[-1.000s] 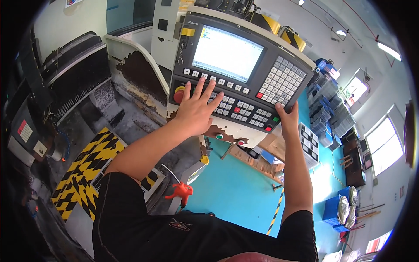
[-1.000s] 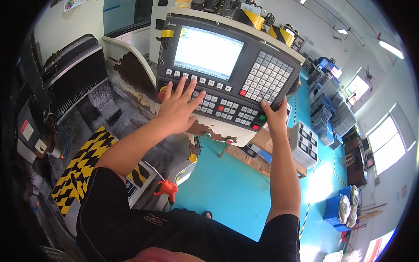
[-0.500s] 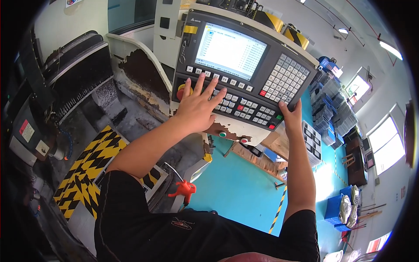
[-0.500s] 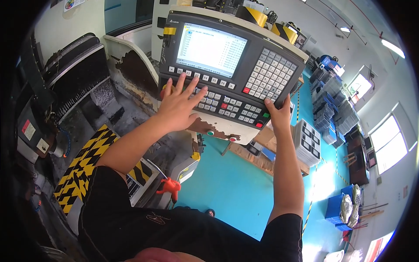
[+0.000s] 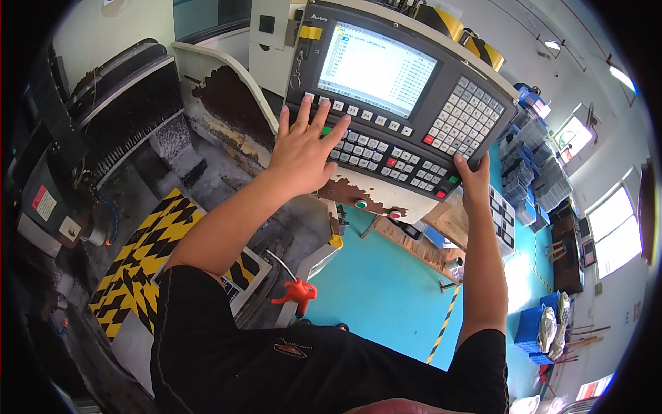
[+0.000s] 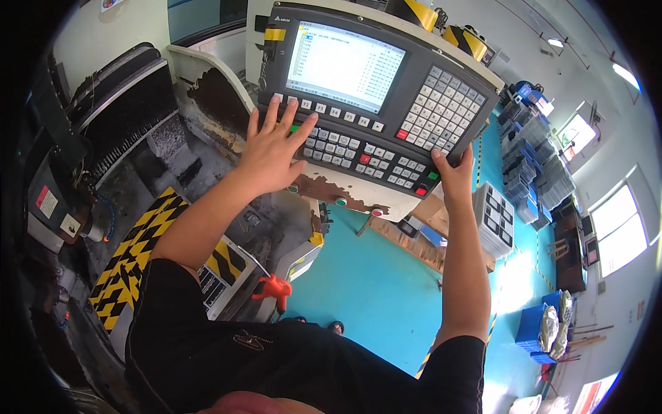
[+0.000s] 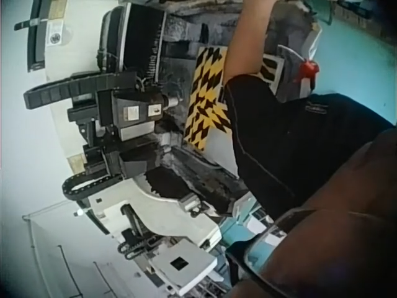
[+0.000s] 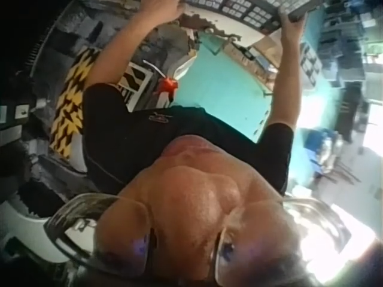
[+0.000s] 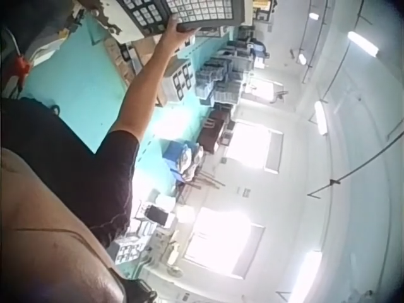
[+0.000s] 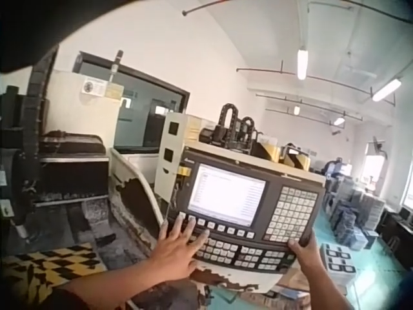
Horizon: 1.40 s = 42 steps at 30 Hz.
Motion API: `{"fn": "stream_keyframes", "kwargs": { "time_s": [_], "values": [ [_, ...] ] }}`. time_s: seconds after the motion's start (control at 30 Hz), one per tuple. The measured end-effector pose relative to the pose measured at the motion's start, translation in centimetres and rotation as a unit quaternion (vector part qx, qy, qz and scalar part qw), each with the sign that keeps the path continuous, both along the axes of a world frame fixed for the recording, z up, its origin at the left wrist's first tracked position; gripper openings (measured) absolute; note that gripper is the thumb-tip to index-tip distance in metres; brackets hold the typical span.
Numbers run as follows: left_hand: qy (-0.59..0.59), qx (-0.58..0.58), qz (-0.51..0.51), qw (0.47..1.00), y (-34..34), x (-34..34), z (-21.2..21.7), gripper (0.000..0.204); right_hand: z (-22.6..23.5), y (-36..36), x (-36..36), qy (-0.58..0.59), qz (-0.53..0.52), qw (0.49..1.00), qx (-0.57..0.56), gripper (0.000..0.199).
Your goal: Operating an industrial CNC machine by inputting commands on a control panel and loading/unloading flat components.
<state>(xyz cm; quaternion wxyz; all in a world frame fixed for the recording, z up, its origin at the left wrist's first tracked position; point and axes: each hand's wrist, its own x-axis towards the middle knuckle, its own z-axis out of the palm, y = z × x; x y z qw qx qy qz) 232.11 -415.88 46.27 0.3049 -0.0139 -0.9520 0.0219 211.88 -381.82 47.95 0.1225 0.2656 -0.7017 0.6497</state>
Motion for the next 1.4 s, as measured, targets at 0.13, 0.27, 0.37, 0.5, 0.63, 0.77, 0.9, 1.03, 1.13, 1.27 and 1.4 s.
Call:
{"fn": "stream_keyframes", "kwargs": {
  "time_s": [0.13,0.27,0.37,0.5,0.63,0.77,0.9,1.03,1.13,1.27,1.4],
  "values": [
    [0.027,0.035,-0.019,0.999,-0.6,-0.1,-0.1,0.092,0.0,0.4,0.2,-0.018,0.027,0.999,0.0,0.078],
    [0.044,0.039,-0.029,0.998,-1.3,-0.1,-0.1,0.092,-0.2,0.7,0.0,-0.023,0.021,0.999,-0.01,0.079],
    [0.036,0.036,-0.027,0.998,-1.4,0.0,0.2,0.092,-0.4,0.8,-0.4,-0.02,0.007,1.0,-0.002,0.079],
    [0.023,0.032,-0.023,0.999,-1.1,0.4,0.6,0.086,-0.5,0.6,-0.4,-0.033,-0.005,0.999,-0.006,0.077],
    [0.023,0.024,-0.021,0.999,-1.2,0.8,0.4,0.085,-0.4,0.0,0.2,-0.035,0.01,0.999,-0.013,0.074],
    [0.024,0.009,-0.023,0.999,0.0,0.1,0.7,0.084,0.0,1.1,-0.5,-0.041,0.014,0.999,-0.016,0.069],
    [0.008,-0.007,0.008,1.0,0.0,0.5,0.3,0.083,0.4,0.3,0.0,-0.072,0.012,0.997,-0.029,0.062],
    [0.003,-0.035,0.003,0.999,0.4,0.0,-0.2,0.084,2.3,-0.4,0.8,-0.103,0.019,0.994,-0.033,0.071],
    [-0.009,-0.031,0.011,0.999,0.8,-0.3,0.1,0.085,2.7,-1.3,0.9,-0.115,-0.065,0.991,-0.021,0.078],
    [-0.018,-0.033,0.011,0.999,0.8,-0.3,-0.1,0.085,3.4,-2.4,2.2,-0.112,-0.105,0.988,-0.028,0.084],
    [-0.019,-0.034,0.019,0.999,0.6,0.2,0.0,0.084,2.8,-2.1,1.1,-0.129,-0.063,0.987,-0.072,0.083]
  ]
}}
